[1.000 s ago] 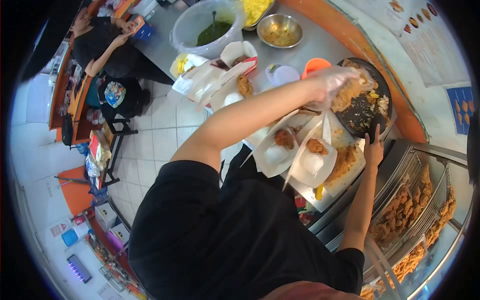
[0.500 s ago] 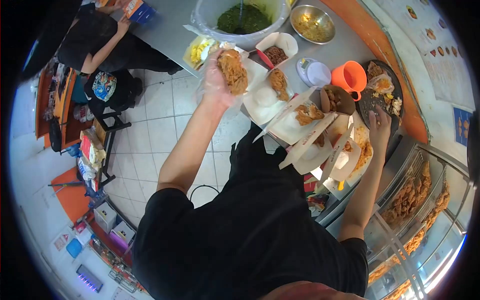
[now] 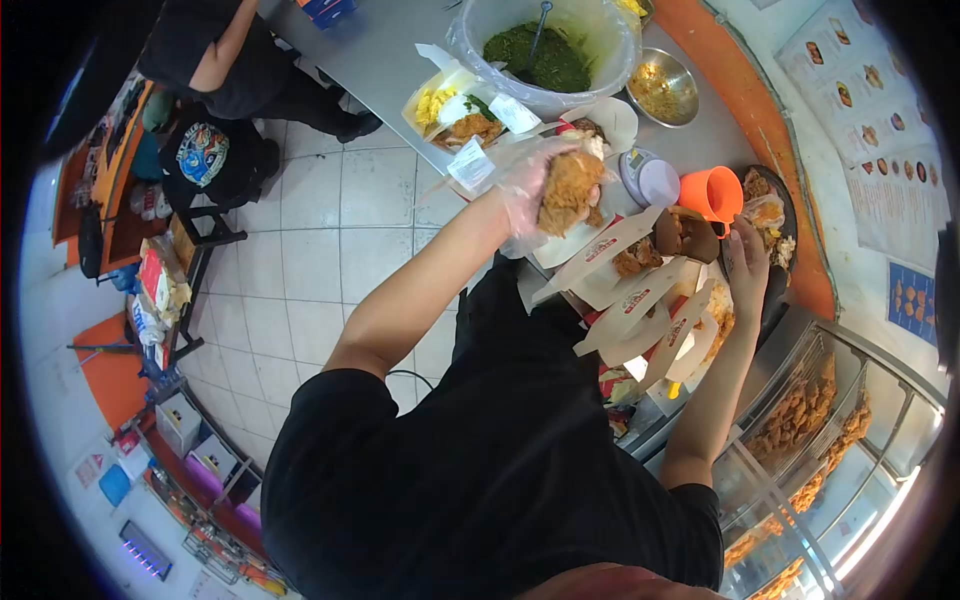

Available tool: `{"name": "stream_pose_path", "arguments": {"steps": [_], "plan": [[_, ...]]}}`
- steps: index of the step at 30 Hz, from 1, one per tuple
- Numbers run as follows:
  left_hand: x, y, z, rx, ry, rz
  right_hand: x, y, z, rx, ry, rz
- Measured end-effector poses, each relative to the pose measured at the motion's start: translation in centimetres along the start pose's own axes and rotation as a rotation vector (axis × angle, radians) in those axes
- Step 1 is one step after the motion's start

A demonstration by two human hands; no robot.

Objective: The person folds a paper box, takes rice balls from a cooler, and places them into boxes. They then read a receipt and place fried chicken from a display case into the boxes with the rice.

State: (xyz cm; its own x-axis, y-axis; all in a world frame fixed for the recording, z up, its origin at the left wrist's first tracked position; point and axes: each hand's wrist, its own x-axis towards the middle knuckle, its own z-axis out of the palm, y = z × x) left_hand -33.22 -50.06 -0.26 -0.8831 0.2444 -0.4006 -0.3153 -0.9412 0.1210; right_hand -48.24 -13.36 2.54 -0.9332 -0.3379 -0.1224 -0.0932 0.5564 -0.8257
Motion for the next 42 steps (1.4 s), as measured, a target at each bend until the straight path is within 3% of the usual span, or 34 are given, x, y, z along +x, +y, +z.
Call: {"name": "stream_pose_path", "arguments": {"steps": [2,6,9,10,12,14,16,22,25,26,29,30,33,38,41,42], "plan": [[-0.3,0.6,-0.6,-0.206,0.023,-0.095,-0.4,-0.3,0.1,-0.001,-0.01,0.022],[-0.8,0.8,-3.0,-0.283,0.058,-0.099,-0.8,-1.1,1.0,-0.001,-0.03,-0.017],[-0.3,0.5,-7.9,-0.241,-0.126,-0.185,-1.4,-4.7,4.3,-0.025,-0.122,-0.16],[-0.6,0.7,-8.7,-0.256,-0.292,-0.296,-1.8,-7.1,6.4,-0.053,-0.164,-0.195],[-0.2,0.3,-8.4,-0.153,-0.057,-0.173,-1.8,-11.1,10.3,-0.266,-0.23,-0.513],[0.1,0.1,-8.6,-0.075,0.105,-0.108,-1.5,-12.3,13.8,-0.352,-0.236,-0.69],[1.7,0.3,-9.5,-0.036,0.193,-0.097,-1.2,-10.3,15.0,-0.524,-0.306,-0.675],[10.6,-2.7,-13.9,0.173,0.672,0.572,-1.8,-8.5,15.0,-0.635,-0.443,-0.58],[7.6,-3.6,-7.8,0.515,0.951,0.704,-2.2,-8.3,15.2,-0.65,-0.448,-0.576],[6.3,-3.9,-5.9,0.547,0.984,0.649,-2.4,-8.2,15.3,-0.649,-0.448,-0.575],[5.9,-4.6,-7.3,0.654,0.761,0.757,-2.8,-8.1,15.9,-0.619,-0.456,-0.611],[5.4,-4.9,-6.9,0.723,0.891,0.682,-2.7,-8.1,16.1,-0.579,-0.459,-0.612],[3.3,-5.9,-7.1,0.606,0.837,0.602,-2.1,-8.4,16.9,-0.501,-0.462,-0.614],[-2.7,-8.4,-8.7,0.823,0.706,0.644,-1.3,-10.7,18.4,-0.476,-0.515,-0.659],[-6.7,-9.9,-9.4,0.787,0.613,0.751,-1.7,-12.2,21.8,-0.089,-0.544,-0.619],[-7.7,-10.4,-9.8,0.74,0.59,0.801,-2.0,-12.6,23.2,-0.089,-0.517,-0.613]]}}
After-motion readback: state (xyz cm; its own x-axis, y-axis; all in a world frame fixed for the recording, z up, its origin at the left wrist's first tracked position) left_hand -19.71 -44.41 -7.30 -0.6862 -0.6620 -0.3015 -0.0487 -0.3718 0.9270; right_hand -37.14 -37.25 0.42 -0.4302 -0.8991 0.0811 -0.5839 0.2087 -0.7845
